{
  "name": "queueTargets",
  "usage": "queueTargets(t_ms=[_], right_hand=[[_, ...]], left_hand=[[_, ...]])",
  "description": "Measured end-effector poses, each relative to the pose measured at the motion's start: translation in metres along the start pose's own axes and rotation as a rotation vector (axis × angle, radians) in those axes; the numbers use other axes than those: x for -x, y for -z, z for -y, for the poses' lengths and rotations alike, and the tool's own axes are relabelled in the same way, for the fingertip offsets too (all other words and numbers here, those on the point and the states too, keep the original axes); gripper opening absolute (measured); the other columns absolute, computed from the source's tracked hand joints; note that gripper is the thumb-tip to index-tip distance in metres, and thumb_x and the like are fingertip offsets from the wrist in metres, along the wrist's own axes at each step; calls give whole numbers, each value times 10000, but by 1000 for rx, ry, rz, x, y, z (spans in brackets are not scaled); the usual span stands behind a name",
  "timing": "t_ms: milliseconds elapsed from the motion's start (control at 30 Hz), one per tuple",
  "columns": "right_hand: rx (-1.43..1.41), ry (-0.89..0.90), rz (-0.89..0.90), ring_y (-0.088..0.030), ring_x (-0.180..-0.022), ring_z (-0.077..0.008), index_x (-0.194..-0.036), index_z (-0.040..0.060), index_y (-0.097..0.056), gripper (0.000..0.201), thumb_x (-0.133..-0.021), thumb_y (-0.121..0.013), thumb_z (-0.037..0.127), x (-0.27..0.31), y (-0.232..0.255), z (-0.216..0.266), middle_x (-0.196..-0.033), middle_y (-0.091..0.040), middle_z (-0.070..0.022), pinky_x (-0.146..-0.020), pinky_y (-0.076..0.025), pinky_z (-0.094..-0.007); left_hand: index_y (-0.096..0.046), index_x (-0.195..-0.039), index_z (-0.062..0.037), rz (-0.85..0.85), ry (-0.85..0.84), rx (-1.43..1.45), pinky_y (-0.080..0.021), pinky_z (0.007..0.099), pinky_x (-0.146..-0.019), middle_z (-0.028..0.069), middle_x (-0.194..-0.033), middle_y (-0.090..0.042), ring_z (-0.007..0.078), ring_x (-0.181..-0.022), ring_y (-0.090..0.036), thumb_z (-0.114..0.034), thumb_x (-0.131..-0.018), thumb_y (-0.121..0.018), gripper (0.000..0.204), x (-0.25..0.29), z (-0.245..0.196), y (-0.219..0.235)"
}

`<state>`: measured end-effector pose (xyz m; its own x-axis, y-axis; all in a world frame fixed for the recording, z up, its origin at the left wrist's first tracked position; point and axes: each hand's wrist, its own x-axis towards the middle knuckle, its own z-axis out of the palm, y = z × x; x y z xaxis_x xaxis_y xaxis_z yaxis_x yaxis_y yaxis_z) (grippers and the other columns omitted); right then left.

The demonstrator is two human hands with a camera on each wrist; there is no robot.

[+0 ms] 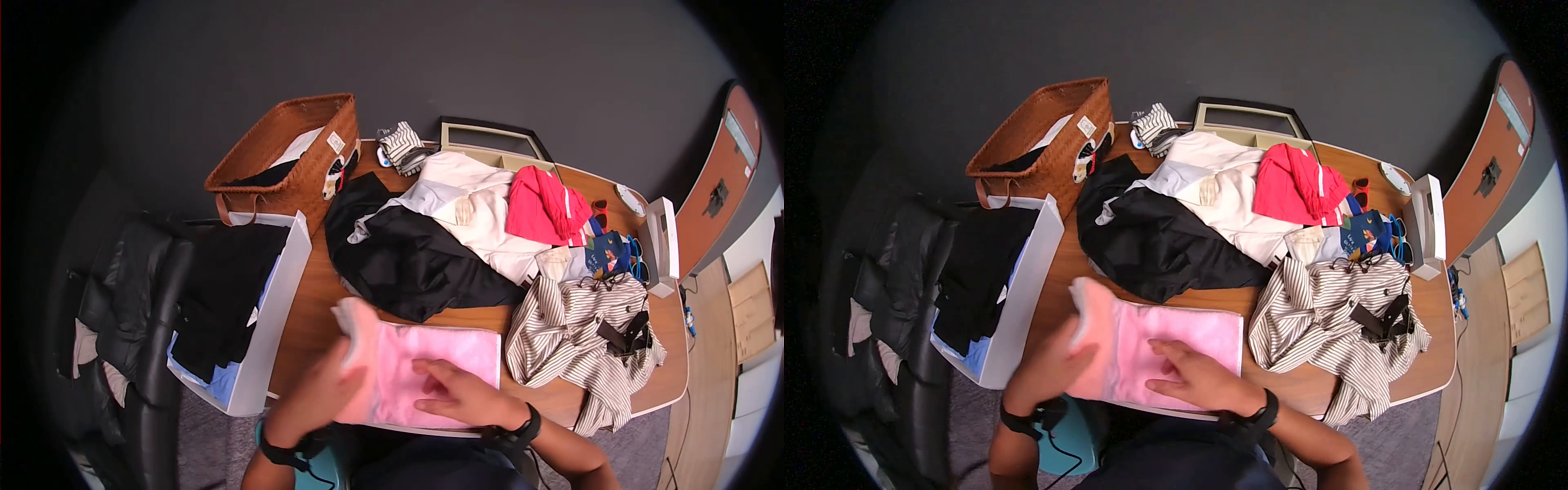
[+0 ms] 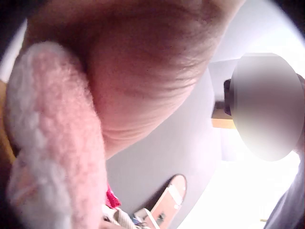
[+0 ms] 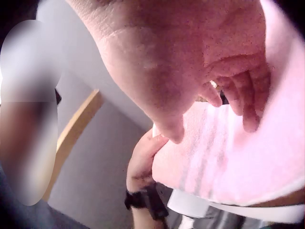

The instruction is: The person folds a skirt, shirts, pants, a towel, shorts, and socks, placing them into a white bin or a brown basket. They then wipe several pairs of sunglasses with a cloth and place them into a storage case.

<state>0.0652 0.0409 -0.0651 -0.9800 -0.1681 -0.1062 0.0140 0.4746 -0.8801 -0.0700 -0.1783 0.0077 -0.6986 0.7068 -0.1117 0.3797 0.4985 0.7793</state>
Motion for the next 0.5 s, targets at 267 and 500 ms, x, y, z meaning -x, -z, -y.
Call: queueTargets(t_ms=[267, 500], right_hand=[[-722, -273, -316, -592, -1054, -181, -1340, -32, -416, 545, -941, -620, 278, 56, 33, -42, -1202, -600, -154, -908, -479, -318], [-225, -224, -297, -639, -908, -224, -1282, -55, -447, 532, -877, -696, 184, 66, 29, -16, -1016, -655, -208, -809, -501, -349]], left_hand=[[-541, -1174, -3, 280, -41, 164, -521, 316, -760, 129, -973, -651, 198, -834, -650, -253, -883, -697, 414, -20, -8, -62], [-495, -1248, 2, 189, 188, -143, -519, 394, -776, 187, -1027, -671, 334, -918, -669, -509, -836, -658, 676, -30, 15, -75]])
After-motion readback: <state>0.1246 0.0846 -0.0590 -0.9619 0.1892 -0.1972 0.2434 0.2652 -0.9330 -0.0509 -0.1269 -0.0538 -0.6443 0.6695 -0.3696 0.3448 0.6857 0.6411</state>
